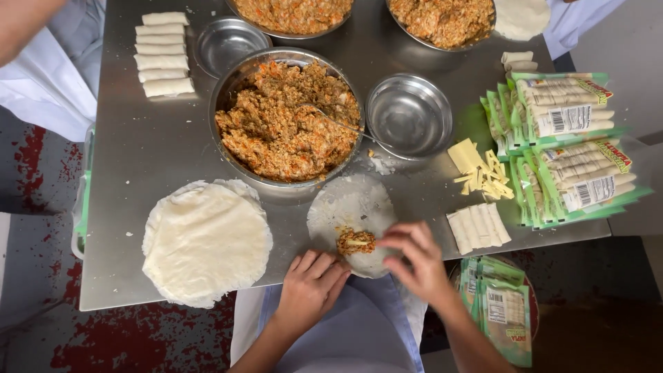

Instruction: Manually assembling spring rolls by placing filling on wrappers and rolling them on a production line.

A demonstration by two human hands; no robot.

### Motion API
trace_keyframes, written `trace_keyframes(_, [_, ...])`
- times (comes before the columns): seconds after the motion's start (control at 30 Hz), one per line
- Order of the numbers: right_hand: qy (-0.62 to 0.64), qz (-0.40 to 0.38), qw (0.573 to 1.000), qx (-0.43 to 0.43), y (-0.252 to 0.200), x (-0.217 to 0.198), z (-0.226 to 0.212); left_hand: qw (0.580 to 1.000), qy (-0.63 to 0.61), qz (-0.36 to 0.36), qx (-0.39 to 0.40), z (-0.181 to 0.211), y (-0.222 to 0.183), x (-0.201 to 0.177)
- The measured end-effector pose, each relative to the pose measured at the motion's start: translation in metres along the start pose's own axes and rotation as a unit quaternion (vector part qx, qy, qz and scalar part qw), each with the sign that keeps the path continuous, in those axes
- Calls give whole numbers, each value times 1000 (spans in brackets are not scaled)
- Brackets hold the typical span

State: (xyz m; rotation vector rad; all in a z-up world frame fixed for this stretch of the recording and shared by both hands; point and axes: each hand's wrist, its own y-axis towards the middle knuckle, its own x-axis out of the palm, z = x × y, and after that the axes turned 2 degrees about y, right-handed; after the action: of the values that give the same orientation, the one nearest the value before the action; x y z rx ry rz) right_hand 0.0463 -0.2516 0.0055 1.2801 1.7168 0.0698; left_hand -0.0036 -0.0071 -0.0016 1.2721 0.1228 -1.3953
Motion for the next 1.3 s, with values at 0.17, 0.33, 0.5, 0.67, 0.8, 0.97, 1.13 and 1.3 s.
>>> trace_keyframes(0.17, [-25, -21, 999, 44, -10, 2, -30, 999, -10, -13, -35, 5, 16, -1])
trace_keyframes(0.33, [-49, 15, 998, 21, 23, 8, -23, 996, -13, 22, -80, -1, 35, 3])
trace_keyframes(0.5, [-24, 17, 997, 75, 59, 12, 3, 993, 73, 95, -17, 1, 36, 12])
trace_keyframes(0.67, [-104, 82, 989, 62, 57, 9, -7, 995, 95, 40, -11, -5, 41, 18])
trace_keyframes(0.8, [-135, 41, 990, -5, 37, 12, -9, 998, 61, 0, 8, -9, 49, 14])
trace_keyframes(0.97, [-153, -32, 987, -45, 41, -1, -32, 998, 48, -29, 43, -19, 30, 18])
trace_keyframes(1.13, [-128, -85, 987, -43, 38, -3, -24, 999, 23, -36, 16, -16, 28, 14])
trace_keyframes(1.3, [24, -173, 983, 48, 54, -17, -21, 987, -111, -69, -94, -8, 46, -2])
